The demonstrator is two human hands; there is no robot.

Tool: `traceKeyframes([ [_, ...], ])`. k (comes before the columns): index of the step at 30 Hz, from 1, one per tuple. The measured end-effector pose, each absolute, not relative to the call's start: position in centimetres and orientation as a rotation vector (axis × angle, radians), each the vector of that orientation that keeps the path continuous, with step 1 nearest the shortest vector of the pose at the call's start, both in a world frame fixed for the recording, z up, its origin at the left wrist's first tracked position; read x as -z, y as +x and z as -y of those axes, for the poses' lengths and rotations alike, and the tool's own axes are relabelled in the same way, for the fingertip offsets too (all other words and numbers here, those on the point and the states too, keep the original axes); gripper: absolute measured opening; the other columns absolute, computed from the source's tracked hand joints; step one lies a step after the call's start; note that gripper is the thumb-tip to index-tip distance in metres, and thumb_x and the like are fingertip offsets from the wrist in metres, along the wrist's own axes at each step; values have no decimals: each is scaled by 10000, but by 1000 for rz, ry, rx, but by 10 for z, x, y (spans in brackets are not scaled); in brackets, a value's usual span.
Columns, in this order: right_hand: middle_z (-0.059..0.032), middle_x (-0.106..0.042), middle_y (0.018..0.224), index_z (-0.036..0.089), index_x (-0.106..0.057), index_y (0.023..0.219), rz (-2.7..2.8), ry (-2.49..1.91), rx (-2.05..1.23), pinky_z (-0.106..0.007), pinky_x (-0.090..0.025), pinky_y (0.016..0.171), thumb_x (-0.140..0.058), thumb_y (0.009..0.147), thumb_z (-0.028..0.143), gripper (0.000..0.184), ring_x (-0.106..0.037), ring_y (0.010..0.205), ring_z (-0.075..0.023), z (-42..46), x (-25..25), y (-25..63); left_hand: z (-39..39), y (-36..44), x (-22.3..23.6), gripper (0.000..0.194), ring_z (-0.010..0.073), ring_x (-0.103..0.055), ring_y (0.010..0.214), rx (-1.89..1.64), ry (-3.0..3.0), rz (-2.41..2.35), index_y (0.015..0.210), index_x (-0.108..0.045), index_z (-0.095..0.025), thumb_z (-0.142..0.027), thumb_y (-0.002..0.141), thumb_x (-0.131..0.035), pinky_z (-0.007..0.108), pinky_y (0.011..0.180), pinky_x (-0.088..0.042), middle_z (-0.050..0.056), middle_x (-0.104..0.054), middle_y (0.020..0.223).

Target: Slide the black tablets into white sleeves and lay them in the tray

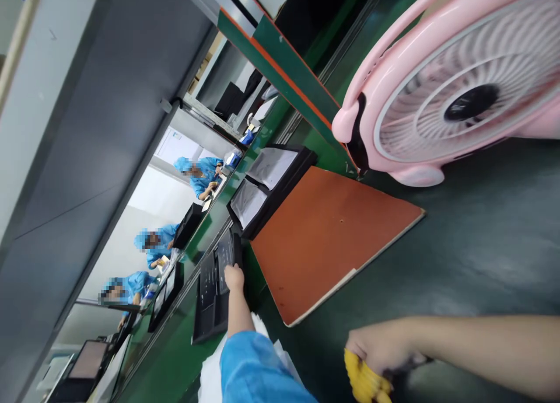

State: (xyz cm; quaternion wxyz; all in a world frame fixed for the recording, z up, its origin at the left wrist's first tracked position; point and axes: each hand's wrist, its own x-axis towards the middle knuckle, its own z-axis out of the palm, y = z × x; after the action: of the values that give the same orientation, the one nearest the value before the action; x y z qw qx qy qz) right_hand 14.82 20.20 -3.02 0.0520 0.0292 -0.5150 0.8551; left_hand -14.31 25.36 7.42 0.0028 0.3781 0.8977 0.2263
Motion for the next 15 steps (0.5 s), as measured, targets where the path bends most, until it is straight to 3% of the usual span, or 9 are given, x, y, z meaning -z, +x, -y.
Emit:
traceKeyframes([
  [5, -7, -604, 513, 175, -684, 590, 1715, -142, -2714, -45, -343, 408, -712, 607, 244, 76, -530, 434, -22, -203, 21, 159, -165, -139, -109, 166, 262, -557, 892, -601, 1338, -2772, 631, -407, -218, -160, 783, -439, 367, 864, -385, 77, -535, 727],
  [7, -10, -623, 593, 146, -693, 723, 1614, -161, -2701, -66, -335, 416, -730, 568, 247, 189, -533, 477, -26, -202, 20, 154, -136, -128, -120, 135, 254, -556, 875, -578, 1382, -2755, 662, -440, -199, -159, 790, -431, 359, 852, -390, 79, -549, 735],
  [9, -29, -650, 730, 141, -666, 822, 1430, -216, -2720, -101, -365, 456, -742, 561, 251, 293, -562, 563, -51, -194, 13, 139, -115, -112, -126, 98, 238, -556, 845, -557, 1430, -2720, 709, -477, -183, -176, 797, -436, 346, 827, -398, 85, -574, 775],
  [11, -66, -654, 832, 133, -636, 842, 1144, -376, -2750, -178, -433, 540, -707, 627, 261, 260, -597, 670, -106, -178, -2, 112, -100, -89, -127, 77, 229, -555, 834, -522, 1491, -2679, 757, -513, -171, -192, 798, -451, 337, 815, -400, 95, -597, 826],
  [13, -96, -647, 832, 116, -621, 829, 837, -590, -2712, -278, -472, 636, -612, 729, 262, 178, -604, 724, -153, -156, -23, 78, -91, -64, -123, 77, 230, -562, 855, -470, 1547, -2629, 799, -543, -159, -186, 784, -473, 334, 822, -401, 115, -616, 874],
  [15, -61, -631, 782, 133, -601, 849, 683, -740, -2585, -282, -469, 669, -538, 786, 261, 157, -584, 691, -140, -138, -42, 46, -83, -46, -119, 109, 233, -572, 897, -420, 1610, -2525, 829, -570, -149, -166, 772, -479, 334, 848, -402, 133, -628, 923],
])
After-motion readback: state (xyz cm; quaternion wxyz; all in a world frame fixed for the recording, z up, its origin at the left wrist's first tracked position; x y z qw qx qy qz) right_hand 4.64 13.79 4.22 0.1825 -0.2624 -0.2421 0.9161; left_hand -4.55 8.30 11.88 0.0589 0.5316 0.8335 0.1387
